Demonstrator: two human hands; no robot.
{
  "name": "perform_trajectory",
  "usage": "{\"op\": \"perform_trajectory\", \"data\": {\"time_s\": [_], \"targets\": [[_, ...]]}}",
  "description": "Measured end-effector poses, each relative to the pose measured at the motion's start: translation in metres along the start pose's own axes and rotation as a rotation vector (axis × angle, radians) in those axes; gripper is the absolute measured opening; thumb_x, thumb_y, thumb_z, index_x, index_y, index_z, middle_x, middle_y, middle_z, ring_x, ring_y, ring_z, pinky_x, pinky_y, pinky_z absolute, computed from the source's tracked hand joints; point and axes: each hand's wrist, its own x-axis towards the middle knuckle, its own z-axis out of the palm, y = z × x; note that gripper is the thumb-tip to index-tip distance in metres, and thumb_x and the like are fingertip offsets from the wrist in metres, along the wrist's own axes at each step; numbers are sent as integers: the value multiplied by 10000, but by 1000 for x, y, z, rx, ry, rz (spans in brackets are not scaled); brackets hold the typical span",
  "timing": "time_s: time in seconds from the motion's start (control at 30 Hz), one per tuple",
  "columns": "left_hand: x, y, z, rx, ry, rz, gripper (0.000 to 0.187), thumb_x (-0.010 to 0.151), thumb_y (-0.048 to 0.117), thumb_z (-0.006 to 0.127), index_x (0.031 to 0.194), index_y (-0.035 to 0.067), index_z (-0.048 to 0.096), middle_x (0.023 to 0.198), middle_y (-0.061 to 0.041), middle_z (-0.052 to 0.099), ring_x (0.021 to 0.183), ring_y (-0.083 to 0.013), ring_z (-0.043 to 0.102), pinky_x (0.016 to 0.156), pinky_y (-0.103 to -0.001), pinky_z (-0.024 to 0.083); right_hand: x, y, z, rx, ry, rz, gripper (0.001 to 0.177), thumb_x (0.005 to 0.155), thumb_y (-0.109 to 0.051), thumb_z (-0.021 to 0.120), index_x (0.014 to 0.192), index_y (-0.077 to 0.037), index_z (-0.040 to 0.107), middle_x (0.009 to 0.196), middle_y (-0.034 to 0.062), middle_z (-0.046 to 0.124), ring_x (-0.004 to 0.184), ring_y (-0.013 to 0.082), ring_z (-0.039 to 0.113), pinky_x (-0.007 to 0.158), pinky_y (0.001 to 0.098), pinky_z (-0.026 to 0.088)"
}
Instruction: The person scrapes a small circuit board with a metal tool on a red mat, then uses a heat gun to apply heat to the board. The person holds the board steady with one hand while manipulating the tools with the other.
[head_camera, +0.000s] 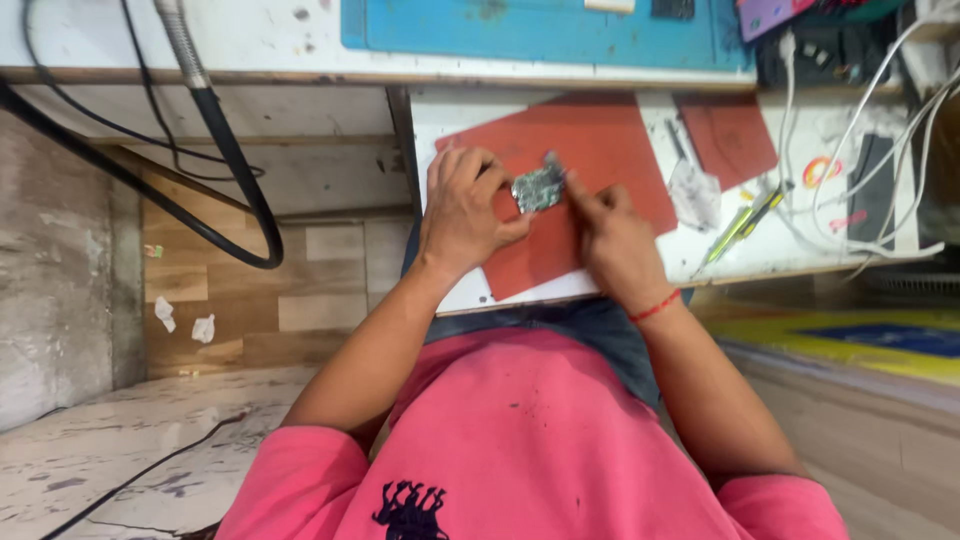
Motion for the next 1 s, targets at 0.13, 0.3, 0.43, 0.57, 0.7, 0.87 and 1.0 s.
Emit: {"op": "perform_trajectory", "data": {"time_s": [0.13,0.3,0.43,0.57,0.7,0.87,1.0], "targets": [[-1,3,0,7,27,7,418,626,290,929,898,85,686,1068,-83,574,1118,-323,543,1092,-505,379,-1,6,-3,27,-102,-106,482,960,-73,557,1424,-181,623,1006,199,640,823,419,666,709,511,543],[-7,6,6,51,54,21,392,633,263,928,892,93,687,1088,-69,583,1129,-313,549,1115,-471,411,-6,17,0,124,-167,-249,524,948,-58,523,1462,-143,587,1033,208,634,831,428,668,711,522,544],[-2,10,9,64,55,29,417,648,292,939,911,86,689,1084,-69,574,1124,-313,542,1086,-480,423,-4,24,0,23,-64,-124,526,950,-47,523,1456,-166,596,1065,207,628,822,434,670,706,517,552],[4,5,7,64,22,5,440,668,288,937,960,79,682,1124,-77,576,1142,-311,540,1026,-462,436,5,26,0,50,-43,-191,577,909,-6,513,1453,-177,603,1105,210,619,818,435,670,728,509,562],[11,8,8,99,-7,-33,438,660,292,933,935,95,654,1157,-80,563,1186,-320,516,1029,-478,419,6,25,-8,38,-125,-62,571,916,-7,506,1459,-160,593,1114,214,615,778,444,656,692,527,542],[20,7,14,142,-94,-67,510,606,341,932,943,78,653,1165,-96,533,1232,-344,463,1052,-534,351,5,25,-15,80,-122,-9,565,928,13,529,1473,-128,582,1088,207,602,826,416,664,711,503,545],[31,3,16,120,-93,-76,504,585,331,921,920,78,644,1154,-91,534,1241,-331,457,1083,-527,346,16,19,-18,125,-178,-54,576,908,31,560,1458,-137,593,1036,199,585,800,390,655,713,486,548]]}}
